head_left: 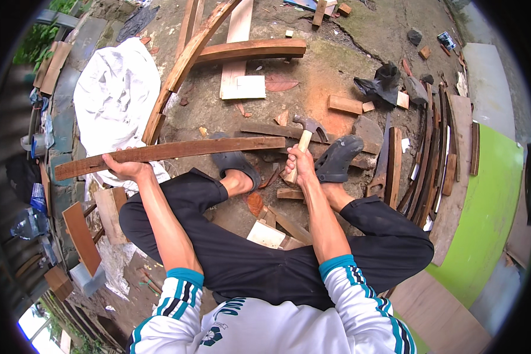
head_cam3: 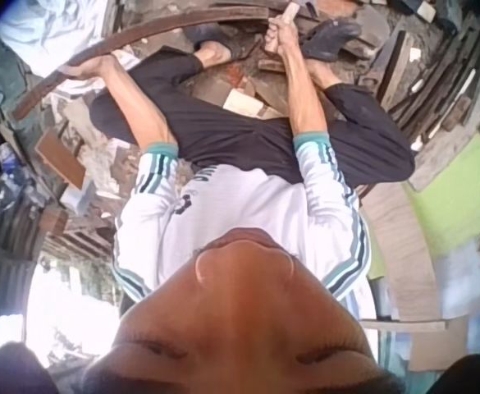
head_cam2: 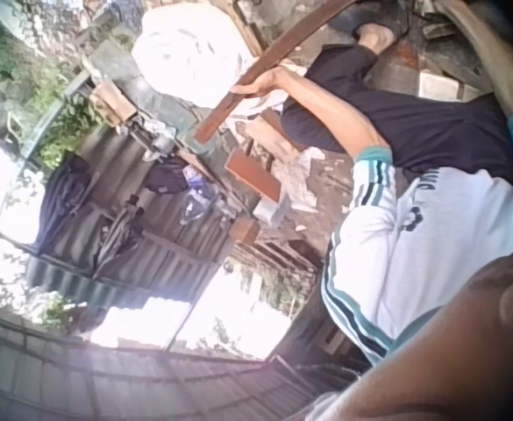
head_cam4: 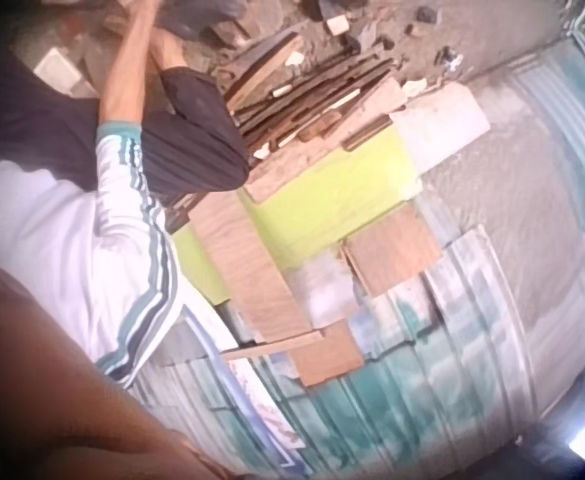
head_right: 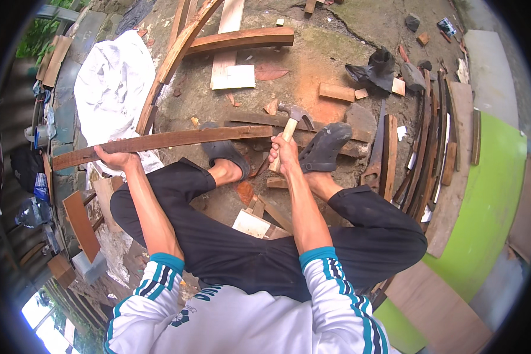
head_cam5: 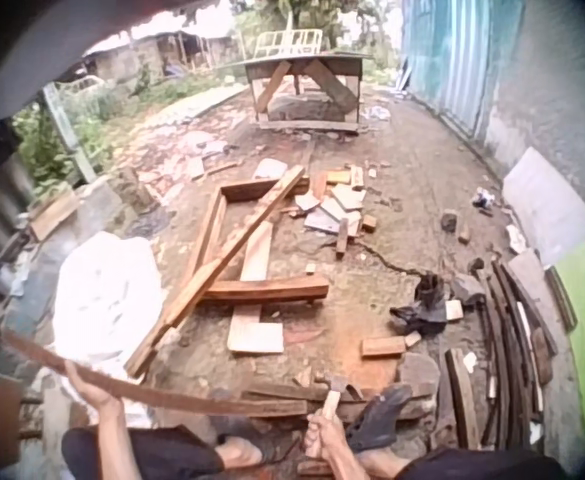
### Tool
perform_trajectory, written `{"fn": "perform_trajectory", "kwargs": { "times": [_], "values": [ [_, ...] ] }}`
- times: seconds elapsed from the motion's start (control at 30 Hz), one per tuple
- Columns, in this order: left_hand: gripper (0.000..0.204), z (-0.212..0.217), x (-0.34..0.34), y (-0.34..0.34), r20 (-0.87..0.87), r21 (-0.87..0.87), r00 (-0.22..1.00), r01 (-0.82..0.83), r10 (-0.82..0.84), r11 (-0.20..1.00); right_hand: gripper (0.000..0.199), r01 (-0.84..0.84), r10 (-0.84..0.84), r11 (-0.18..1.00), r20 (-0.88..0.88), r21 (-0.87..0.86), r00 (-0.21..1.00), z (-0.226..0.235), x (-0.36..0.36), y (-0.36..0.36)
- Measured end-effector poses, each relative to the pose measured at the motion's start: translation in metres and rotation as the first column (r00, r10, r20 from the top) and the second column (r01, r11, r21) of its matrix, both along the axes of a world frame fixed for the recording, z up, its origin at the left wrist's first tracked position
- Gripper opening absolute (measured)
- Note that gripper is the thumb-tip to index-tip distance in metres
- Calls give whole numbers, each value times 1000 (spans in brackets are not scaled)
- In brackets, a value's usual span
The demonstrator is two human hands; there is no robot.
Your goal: The person sits on the ground and uses a hand saw to cut a wooden plank into smaller pieces. After sawing, the person uses a hammer to split the cut wood further and then arranges the resulting pieces on the ground.
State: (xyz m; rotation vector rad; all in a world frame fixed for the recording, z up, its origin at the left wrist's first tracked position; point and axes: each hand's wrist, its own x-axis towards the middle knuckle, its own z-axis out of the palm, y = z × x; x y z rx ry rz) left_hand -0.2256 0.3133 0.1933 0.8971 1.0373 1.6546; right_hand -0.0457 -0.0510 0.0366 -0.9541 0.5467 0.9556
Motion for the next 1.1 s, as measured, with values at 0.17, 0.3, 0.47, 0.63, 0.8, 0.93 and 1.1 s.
{"fn": "perform_trajectory", "kwargs": {
  "times": [0.17,0.3,0.47,0.63,0.8,0.93,1.1],
  "values": [
    [53,-4,-18,9,-15,20,1000,-26,26,999,21,-476,476,879,18,-10,879,1,-23,-7],
    [57,-8,-12,10,-54,47,996,-64,67,997,20,-32,33,999,-28,24,999,-11,-10,-7],
    [63,-12,-18,14,-20,-29,1000,-4,3,1000,20,-538,539,842,22,-38,842,11,-28,6],
    [56,-41,9,-11,63,-91,998,-1,7,996,20,-141,141,990,-8,-6,990,0,-12,-2],
    [54,-56,21,-35,101,-173,992,94,-77,980,20,-311,327,933,67,-181,943,13,-13,-23],
    [53,-41,30,-43,135,-141,975,194,-175,971,18,-312,357,917,160,-250,920,41,-18,-39],
    [49,-13,34,-65,231,-23,924,318,-305,948,16,-231,355,903,328,-362,875,66,-26,-82]
  ]
}}
